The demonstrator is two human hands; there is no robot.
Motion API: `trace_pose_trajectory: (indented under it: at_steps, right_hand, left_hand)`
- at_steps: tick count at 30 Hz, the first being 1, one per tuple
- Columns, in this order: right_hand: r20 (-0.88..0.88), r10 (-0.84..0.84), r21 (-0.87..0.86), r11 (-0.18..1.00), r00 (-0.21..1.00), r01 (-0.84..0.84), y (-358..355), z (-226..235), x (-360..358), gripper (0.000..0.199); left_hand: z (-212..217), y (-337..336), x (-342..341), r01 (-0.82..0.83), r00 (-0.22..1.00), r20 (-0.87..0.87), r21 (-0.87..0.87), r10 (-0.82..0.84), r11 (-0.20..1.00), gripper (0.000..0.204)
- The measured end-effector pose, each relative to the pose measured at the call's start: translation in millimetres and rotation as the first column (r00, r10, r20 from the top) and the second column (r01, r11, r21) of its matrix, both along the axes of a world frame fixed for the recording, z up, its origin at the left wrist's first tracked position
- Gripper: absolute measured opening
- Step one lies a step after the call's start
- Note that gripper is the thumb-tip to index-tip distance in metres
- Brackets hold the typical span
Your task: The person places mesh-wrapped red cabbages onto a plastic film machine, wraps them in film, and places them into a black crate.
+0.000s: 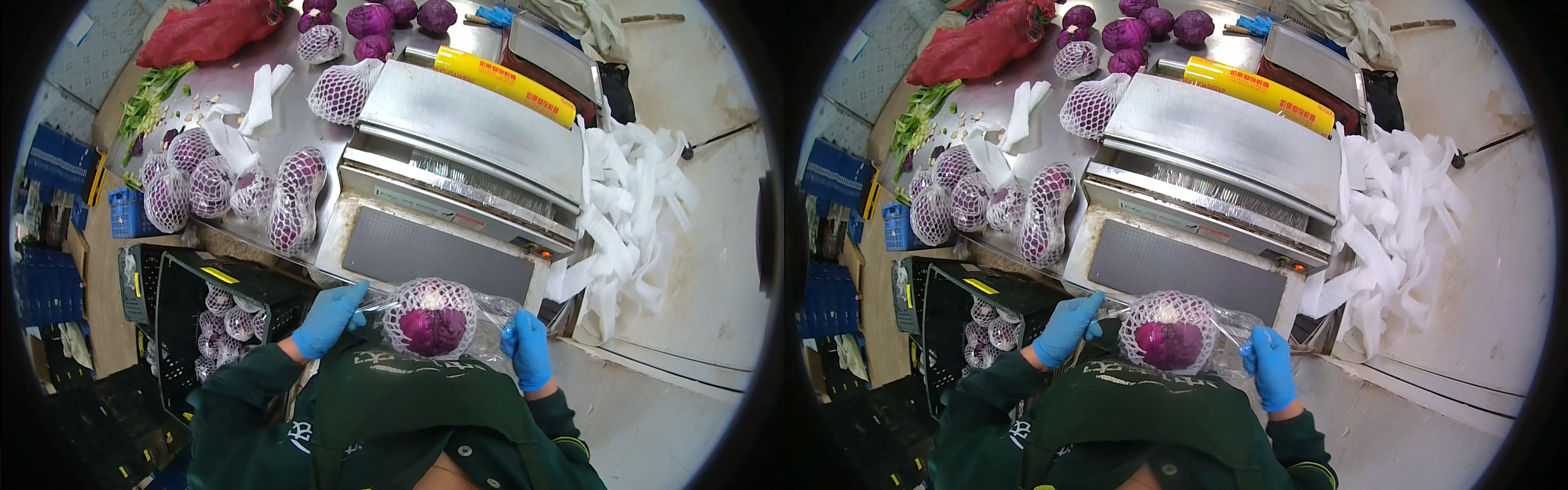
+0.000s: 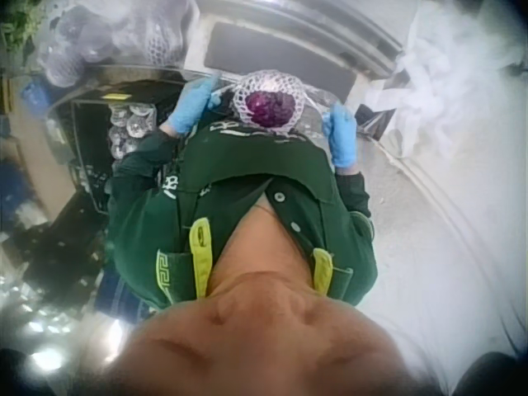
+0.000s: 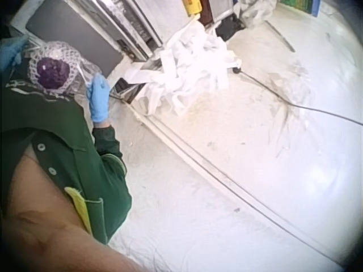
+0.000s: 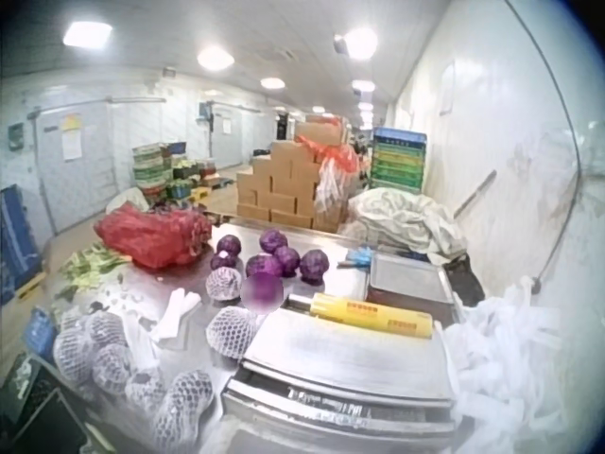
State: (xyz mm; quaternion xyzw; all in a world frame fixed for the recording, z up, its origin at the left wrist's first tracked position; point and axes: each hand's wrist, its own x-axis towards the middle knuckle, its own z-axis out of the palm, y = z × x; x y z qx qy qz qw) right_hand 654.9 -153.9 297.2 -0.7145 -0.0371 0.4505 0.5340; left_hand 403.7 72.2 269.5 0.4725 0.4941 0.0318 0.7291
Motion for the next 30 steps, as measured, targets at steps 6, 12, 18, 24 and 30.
trace_pose_trajectory:
  at_steps: [6,12,18,24,30]
  right_hand:
    - [0.026,0.016,-0.172,0.985,1.0,-0.011,-19.0,-82.1,-8.9,0.045]
    - [0.182,0.155,0.02,0.987,0.971,-0.161,-1.0,-137.5,-44.1,0.035]
    - [0.826,0.365,-0.066,0.819,0.429,-0.571,32.1,-74.3,-22.6,0.023]
    - [0.994,0.105,-0.057,0.532,-0.001,-0.845,94.6,29.6,-15.5,0.023]
    - [0.985,-0.051,-0.097,0.614,-0.163,-0.783,73.9,74.6,11.8,0.039]
  left_hand:
    - [-111.1,-23.7,-36.8,-0.025,0.959,-0.28,-0.219,-0.038,0.976,0.053]
    - [-172.4,-65.7,36.5,0.289,0.954,0.21,-0.452,-0.214,0.844,0.048]
    - [-60.8,-24.6,60.8,0.316,0.784,0.613,-0.535,0.103,0.784,0.049]
    - [30.1,41.1,42.2,0.449,0.68,0.728,-0.512,0.091,0.732,0.05]
    - [71.7,64.5,41.0,0.635,0.377,0.826,0.098,-0.418,0.766,0.034]
